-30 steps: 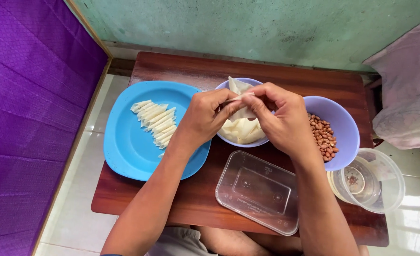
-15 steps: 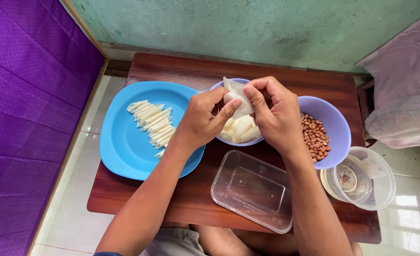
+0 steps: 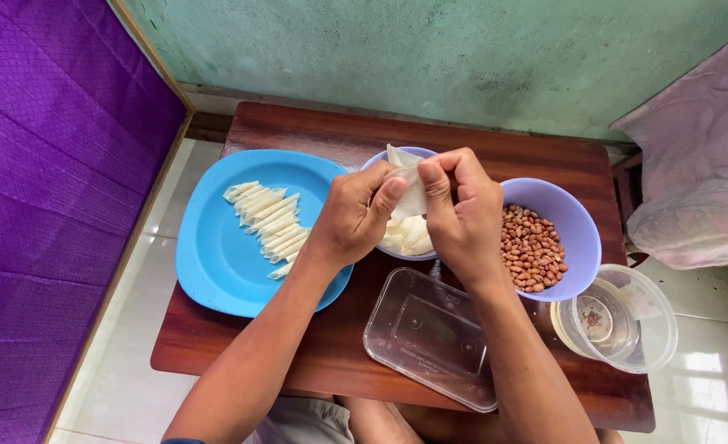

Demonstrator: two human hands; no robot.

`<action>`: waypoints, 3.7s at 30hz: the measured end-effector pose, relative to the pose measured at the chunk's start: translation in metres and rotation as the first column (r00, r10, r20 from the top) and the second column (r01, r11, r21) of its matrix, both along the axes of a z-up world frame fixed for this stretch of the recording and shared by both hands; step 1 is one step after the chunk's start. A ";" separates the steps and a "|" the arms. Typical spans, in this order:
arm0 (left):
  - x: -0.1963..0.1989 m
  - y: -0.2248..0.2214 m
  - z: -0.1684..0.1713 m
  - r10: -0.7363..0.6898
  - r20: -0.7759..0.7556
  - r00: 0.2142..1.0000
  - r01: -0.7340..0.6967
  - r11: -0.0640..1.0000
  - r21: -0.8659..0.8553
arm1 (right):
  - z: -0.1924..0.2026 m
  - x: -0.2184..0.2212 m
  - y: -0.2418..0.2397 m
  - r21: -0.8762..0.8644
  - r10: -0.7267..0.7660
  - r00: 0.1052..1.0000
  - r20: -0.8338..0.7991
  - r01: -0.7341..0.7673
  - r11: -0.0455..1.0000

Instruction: A person is manually preparing peanut snacks by placing a peanut on a small square wrapper, rolling it into a tight cylinder, and arranging the finished rolls on a blue plate.

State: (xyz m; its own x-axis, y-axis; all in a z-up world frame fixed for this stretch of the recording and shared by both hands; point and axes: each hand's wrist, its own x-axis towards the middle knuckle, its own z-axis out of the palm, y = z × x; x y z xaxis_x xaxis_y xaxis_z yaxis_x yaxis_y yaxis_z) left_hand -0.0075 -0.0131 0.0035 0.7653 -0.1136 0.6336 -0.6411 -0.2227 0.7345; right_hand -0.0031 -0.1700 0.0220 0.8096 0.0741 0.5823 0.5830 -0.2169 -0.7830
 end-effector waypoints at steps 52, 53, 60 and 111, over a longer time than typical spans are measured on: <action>-0.009 -0.009 -0.007 0.024 0.117 0.993 -0.054 0.964 0.262 | -0.005 0.009 -0.010 -0.199 0.078 0.981 0.177 -0.042 0.979; -0.006 -0.009 -0.013 0.028 0.058 0.998 -0.047 0.936 0.348 | -0.005 0.011 -0.012 -0.220 0.105 0.984 0.147 -0.071 0.973; -0.011 -0.005 -0.002 -0.042 -0.042 0.998 0.056 0.911 0.409 | 0.012 0.006 -0.022 -0.318 0.114 0.988 0.105 -0.076 0.945; -0.159 -0.064 -0.053 0.153 -0.263 0.953 -0.128 0.986 0.110 | -0.082 -0.150 -0.065 -0.029 -0.204 0.956 -0.209 0.202 0.979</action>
